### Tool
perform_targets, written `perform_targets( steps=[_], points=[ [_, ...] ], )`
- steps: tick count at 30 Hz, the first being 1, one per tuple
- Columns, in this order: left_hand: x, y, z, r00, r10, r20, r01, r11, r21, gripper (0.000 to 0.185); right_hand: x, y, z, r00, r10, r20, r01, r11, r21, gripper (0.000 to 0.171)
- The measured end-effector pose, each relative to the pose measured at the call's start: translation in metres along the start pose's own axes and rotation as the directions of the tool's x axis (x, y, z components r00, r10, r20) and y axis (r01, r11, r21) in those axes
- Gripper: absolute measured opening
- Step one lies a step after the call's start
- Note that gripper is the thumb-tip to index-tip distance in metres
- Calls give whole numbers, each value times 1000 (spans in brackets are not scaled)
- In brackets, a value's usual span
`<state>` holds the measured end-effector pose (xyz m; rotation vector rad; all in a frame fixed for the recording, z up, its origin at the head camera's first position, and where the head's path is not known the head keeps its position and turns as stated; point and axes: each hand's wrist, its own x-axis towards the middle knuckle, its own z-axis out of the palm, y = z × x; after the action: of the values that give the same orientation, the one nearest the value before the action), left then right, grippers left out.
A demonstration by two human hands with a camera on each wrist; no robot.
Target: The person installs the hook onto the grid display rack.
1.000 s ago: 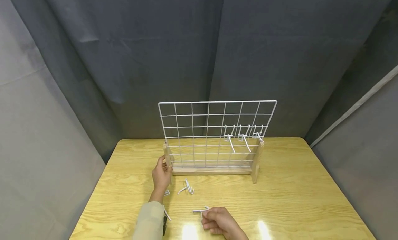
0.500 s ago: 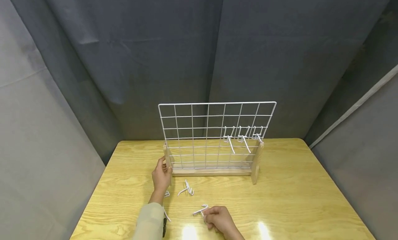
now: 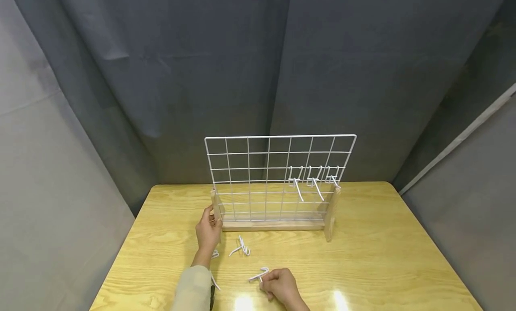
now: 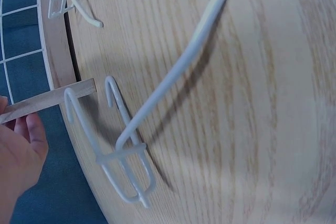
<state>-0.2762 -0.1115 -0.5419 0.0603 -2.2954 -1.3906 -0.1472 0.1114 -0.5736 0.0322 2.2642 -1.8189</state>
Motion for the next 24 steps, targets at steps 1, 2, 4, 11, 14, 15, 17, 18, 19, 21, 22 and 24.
perform_targets(
  steps=[1, 2, 4, 11, 14, 15, 17, 18, 19, 21, 22, 24],
  points=[
    [0, 0, 0, 1000, 2, 0, -2, 1000, -1, 49, 0, 0, -1, 1000, 2, 0, -2, 1000, 3, 8],
    [0, 0, 0, 1000, 2, -1, -2, 1000, -3, 49, -1, 0, -1, 1000, 10, 3, -10, 1000, 13, 8],
    [0, 0, 0, 1000, 2, -3, -2, 1000, -6, 50, -3, 0, -3, 1000, 27, 6, -27, 999, 37, 9],
    [0, -2, -1, 1000, 5, -2, -5, 1000, -2, 50, -12, 6, -5, 1000, 24, 5, -24, 997, 70, 11],
    [1, -3, -1, 1000, 6, 4, -6, 1000, 3, 49, -12, 9, -1, 1000, 2, -31, -2, 1000, 29, 14],
    [1, -3, -1, 1000, 7, 5, -7, 1000, 5, 49, -11, 10, 0, 999, -4, -44, 5, 1000, 11, 14],
    [1, -3, -1, 1000, 6, 5, -6, 1000, 7, 48, -10, 10, 3, 997, -24, -70, 22, 999, -41, 16],
    [1, -3, -1, 1000, 3, 4, -3, 1000, 5, 49, -10, 10, 3, 996, -38, -82, 32, 996, -78, 16],
    [1, -3, -1, 1000, 1, 1, -1, 1000, 2, 49, -9, 9, 4, 994, -55, -91, 44, 992, -114, 16],
    [1, -3, -1, 1000, -1, -5, 1, 1000, -8, 49, -8, 8, 3, 990, -93, -106, 71, 978, -198, 15],
    [1, -3, -1, 1000, -3, -9, 3, 1000, -12, 49, -8, 7, 2, 987, -110, -114, 81, 969, -235, 15],
    [0, -4, 0, 1000, 1, -19, -1, 1000, -15, 49, -5, 6, -1, 980, -147, -135, 98, 944, -315, 15]
  ],
)
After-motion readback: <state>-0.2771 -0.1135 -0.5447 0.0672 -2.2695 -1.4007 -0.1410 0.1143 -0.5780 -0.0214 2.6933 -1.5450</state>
